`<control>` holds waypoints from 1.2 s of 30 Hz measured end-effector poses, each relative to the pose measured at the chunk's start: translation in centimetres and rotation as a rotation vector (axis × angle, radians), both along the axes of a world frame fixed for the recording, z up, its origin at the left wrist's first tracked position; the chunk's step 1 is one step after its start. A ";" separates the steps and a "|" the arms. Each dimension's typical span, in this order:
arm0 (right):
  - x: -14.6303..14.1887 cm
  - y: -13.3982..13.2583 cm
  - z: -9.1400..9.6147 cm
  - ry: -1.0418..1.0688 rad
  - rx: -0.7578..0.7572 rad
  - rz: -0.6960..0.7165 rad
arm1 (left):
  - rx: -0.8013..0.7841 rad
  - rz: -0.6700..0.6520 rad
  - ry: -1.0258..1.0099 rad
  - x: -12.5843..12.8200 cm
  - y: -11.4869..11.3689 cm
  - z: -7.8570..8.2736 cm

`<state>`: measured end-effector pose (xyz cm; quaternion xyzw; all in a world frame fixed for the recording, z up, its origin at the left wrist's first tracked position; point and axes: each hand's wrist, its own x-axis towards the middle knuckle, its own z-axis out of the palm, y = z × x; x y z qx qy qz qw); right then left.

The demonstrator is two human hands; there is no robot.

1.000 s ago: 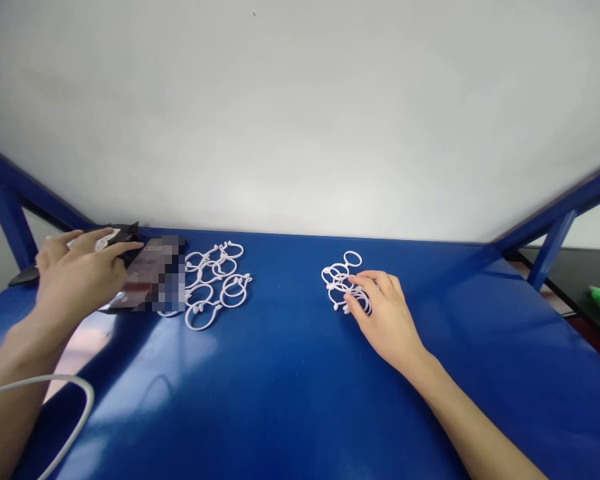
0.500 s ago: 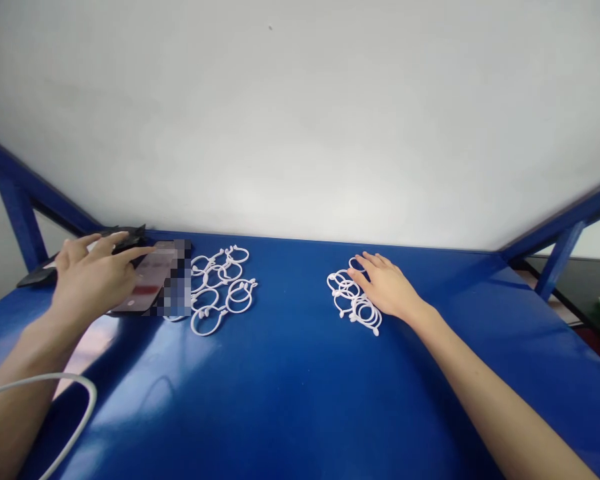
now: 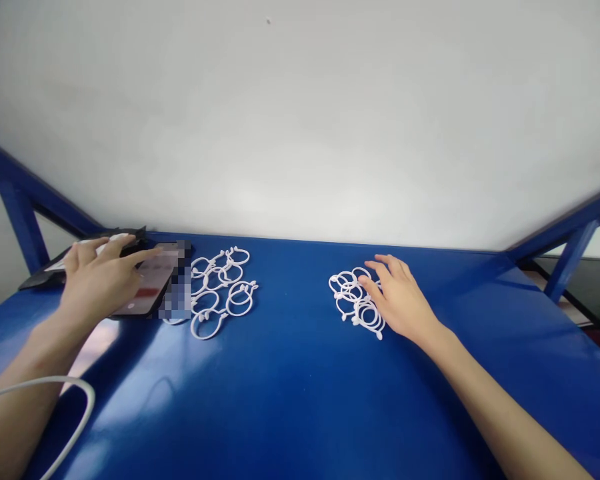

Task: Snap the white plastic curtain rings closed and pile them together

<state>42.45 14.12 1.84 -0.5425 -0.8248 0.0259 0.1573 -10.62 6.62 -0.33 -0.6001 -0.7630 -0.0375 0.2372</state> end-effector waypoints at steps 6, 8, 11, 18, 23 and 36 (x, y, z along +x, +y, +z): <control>0.5 -2.1 0.5 0.023 0.069 -0.009 | 0.030 0.002 -0.027 0.2 0.1 0.3; 0.6 -2.8 0.5 0.023 0.081 -0.007 | 0.072 -0.002 -0.063 0.5 0.0 0.8; 0.6 -3.8 0.3 0.034 0.092 -0.004 | 0.129 0.000 -0.108 1.0 -0.1 1.4; 0.5 -5.1 -0.6 0.068 0.059 -0.007 | 0.146 0.016 -0.186 1.3 -0.5 1.8; 0.6 -5.3 -0.8 0.074 0.073 -0.006 | 0.162 0.029 -0.205 1.2 -1.0 1.8; 1.0 -5.3 -1.5 0.094 0.077 0.005 | 0.186 0.001 -0.207 0.7 -1.2 1.5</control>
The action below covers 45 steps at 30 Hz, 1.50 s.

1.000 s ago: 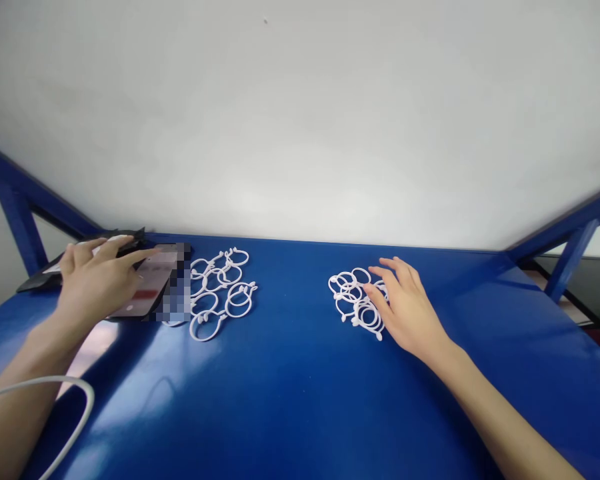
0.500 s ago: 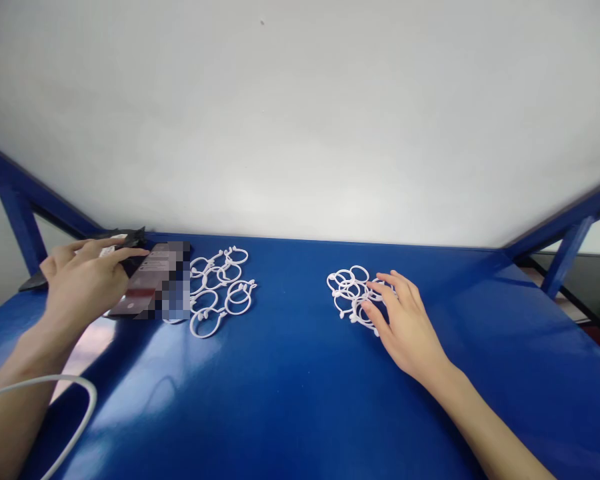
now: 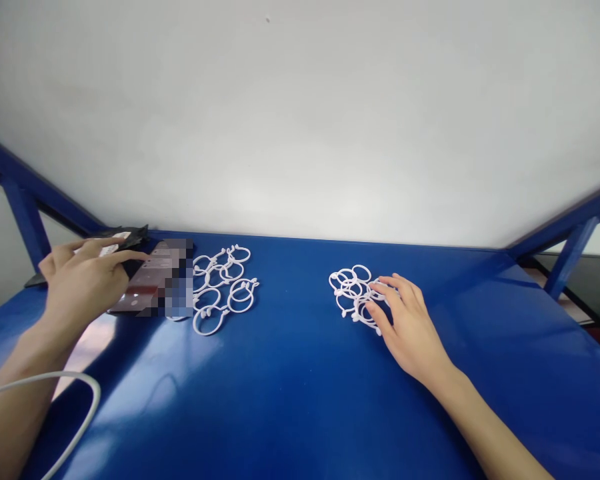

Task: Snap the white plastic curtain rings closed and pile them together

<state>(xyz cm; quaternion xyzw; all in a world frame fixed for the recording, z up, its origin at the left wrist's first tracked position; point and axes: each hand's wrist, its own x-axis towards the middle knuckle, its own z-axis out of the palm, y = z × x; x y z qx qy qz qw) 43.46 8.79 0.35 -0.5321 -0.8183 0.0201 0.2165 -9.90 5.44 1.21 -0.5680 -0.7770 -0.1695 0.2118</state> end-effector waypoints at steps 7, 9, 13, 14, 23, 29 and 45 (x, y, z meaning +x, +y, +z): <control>0.1 -0.1 0.1 0.009 -0.007 0.003 | -0.035 -0.011 0.018 -0.2 0.2 -0.5; 0.1 -0.1 0.2 0.015 -0.012 -0.003 | -0.043 0.001 0.026 -0.3 0.2 -0.6; 0.0 -0.2 0.4 0.025 -0.016 -0.008 | -0.043 0.017 0.026 -0.4 0.2 -0.9; -0.1 -0.2 0.4 0.025 -0.018 -0.010 | -0.037 0.015 0.023 -0.3 0.1 -0.9; 0.1 -0.1 0.2 0.020 -0.022 -0.005 | 0.158 -0.025 -0.068 0.1 -0.3 0.5; 0.0 -0.1 0.2 0.026 -0.015 -0.002 | 0.060 -0.124 -0.044 -0.4 -0.6 0.3; -0.2 -0.3 0.5 0.033 -0.025 -0.003 | 0.033 -0.078 -0.015 0.9 -0.7 0.4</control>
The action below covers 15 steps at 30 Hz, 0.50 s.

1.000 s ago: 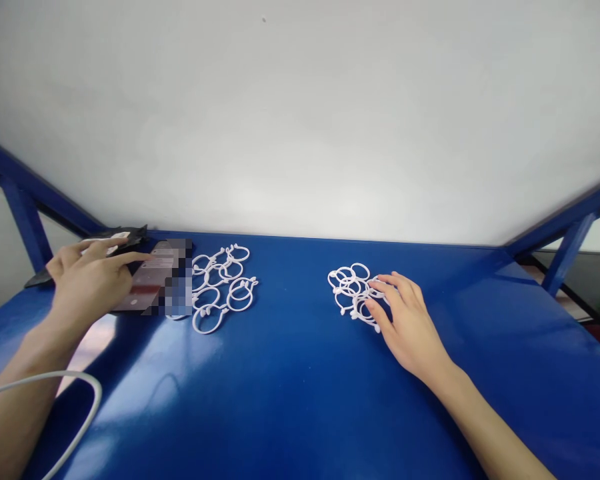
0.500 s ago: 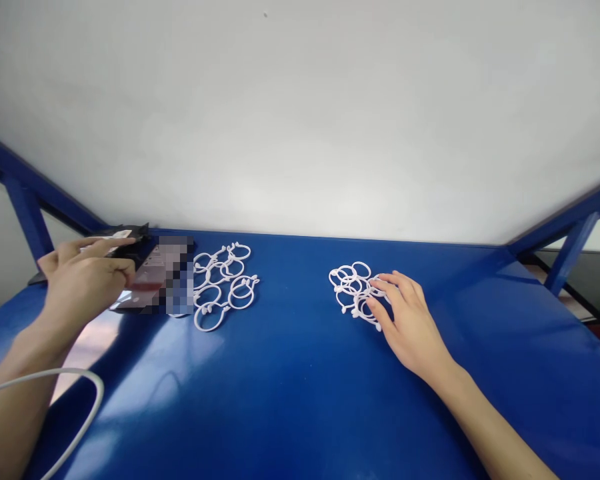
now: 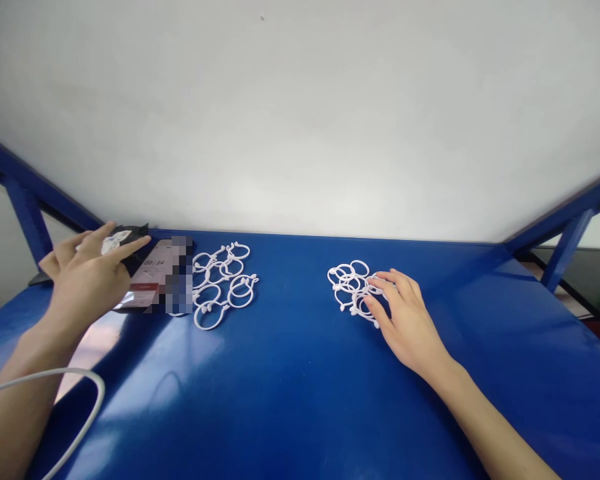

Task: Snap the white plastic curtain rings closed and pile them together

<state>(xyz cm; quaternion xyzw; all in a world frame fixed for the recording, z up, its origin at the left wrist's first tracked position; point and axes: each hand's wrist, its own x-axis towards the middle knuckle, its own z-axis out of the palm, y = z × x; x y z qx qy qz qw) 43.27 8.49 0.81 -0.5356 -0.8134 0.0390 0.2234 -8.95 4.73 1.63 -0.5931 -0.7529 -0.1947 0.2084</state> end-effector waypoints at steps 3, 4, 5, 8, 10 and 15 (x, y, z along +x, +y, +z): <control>-0.2 -0.1 0.0 0.006 -0.002 0.004 | 0.015 -0.014 0.002 0.6 0.4 0.2; -0.2 -0.1 0.0 0.008 -0.001 0.010 | 0.048 -0.030 0.010 1.0 0.6 0.3; -0.3 -0.1 0.0 0.010 0.003 0.018 | 0.090 -0.056 0.023 1.5 0.8 0.4; -0.7 -0.2 0.0 0.013 0.021 0.049 | 0.153 -0.265 0.088 4.2 1.3 0.7; -0.9 -0.4 0.0 0.018 0.030 0.065 | 0.107 -0.475 0.141 7.1 1.3 0.9; -1.5 -0.9 0.1 0.042 0.057 0.099 | -0.046 -0.738 0.256 13.7 0.4 0.4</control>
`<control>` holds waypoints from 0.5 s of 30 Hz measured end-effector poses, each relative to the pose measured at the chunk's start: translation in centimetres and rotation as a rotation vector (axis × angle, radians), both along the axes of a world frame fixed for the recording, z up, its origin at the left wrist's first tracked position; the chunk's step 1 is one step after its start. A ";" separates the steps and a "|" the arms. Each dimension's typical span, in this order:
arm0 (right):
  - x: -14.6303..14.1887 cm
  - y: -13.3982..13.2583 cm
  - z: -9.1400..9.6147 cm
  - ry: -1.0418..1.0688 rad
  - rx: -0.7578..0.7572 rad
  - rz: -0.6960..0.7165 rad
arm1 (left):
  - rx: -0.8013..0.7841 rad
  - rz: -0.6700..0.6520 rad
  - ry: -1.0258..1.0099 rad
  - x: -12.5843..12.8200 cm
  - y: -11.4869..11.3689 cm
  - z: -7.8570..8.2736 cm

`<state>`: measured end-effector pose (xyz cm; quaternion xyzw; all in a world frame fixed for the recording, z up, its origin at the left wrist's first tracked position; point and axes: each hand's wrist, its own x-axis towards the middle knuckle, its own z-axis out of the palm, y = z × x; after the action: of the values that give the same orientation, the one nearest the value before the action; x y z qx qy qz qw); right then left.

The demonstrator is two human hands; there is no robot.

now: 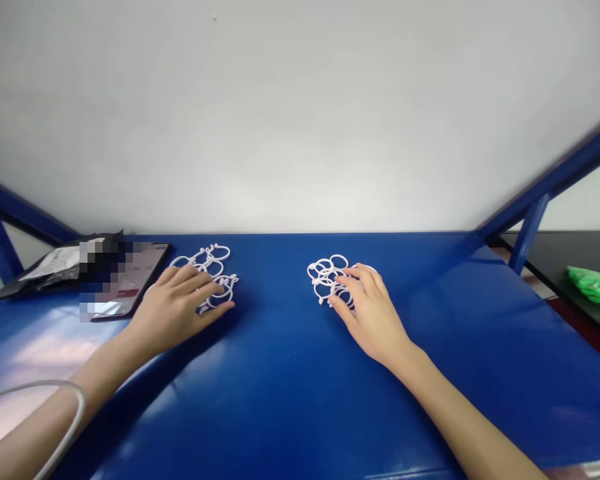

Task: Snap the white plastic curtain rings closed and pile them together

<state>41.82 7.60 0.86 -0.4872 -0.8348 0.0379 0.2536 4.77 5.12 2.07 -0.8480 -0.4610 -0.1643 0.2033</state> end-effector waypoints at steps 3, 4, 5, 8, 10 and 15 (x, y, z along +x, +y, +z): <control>-0.3 -0.3 -0.2 0.008 0.006 0.026 | -0.001 0.008 0.074 1.5 -0.3 -0.9; -0.5 -0.5 -0.2 0.009 0.009 0.035 | 0.011 0.021 0.081 1.7 -0.4 -1.1; -0.6 -0.6 -0.2 0.010 0.012 0.046 | 0.029 0.034 0.070 1.8 -0.5 -1.2; -1.1 -1.2 0.0 0.029 0.036 0.105 | 0.048 0.059 -0.092 2.8 -1.3 -0.9; -1.6 -1.8 0.3 0.066 0.049 0.166 | -0.053 0.036 -0.315 4.3 -2.2 -0.2; -2.4 -2.8 0.7 0.174 -0.061 0.318 | -0.884 -0.151 -0.855 10.0 -3.7 1.5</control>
<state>39.39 4.83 1.56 -0.3516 -0.8746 0.1449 0.3007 14.80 1.43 3.59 -0.7415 -0.4648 -0.2971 -0.3820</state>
